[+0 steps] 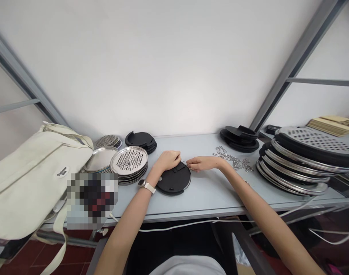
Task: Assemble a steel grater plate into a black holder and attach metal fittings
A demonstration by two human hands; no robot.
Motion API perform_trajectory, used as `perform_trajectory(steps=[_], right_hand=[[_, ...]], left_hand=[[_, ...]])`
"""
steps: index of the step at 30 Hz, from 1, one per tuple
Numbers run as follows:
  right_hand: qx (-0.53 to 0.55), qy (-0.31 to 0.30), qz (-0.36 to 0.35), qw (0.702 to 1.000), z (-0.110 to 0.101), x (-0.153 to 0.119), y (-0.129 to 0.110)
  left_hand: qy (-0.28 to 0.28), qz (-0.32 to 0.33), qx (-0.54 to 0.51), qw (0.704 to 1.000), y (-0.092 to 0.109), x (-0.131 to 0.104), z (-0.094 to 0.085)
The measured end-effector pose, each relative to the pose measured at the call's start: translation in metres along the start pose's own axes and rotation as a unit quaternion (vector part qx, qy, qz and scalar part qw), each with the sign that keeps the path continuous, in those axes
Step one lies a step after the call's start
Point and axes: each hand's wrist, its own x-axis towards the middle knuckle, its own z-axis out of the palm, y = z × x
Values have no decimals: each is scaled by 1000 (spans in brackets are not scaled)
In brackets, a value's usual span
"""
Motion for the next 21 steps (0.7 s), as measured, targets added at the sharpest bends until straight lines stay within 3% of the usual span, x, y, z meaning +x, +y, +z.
perform_trajectory(steps=[21], right_hand=[[-1,-9,-3,1000,0,1,3]], left_hand=[[8,11,1,1000,-2,0,3]])
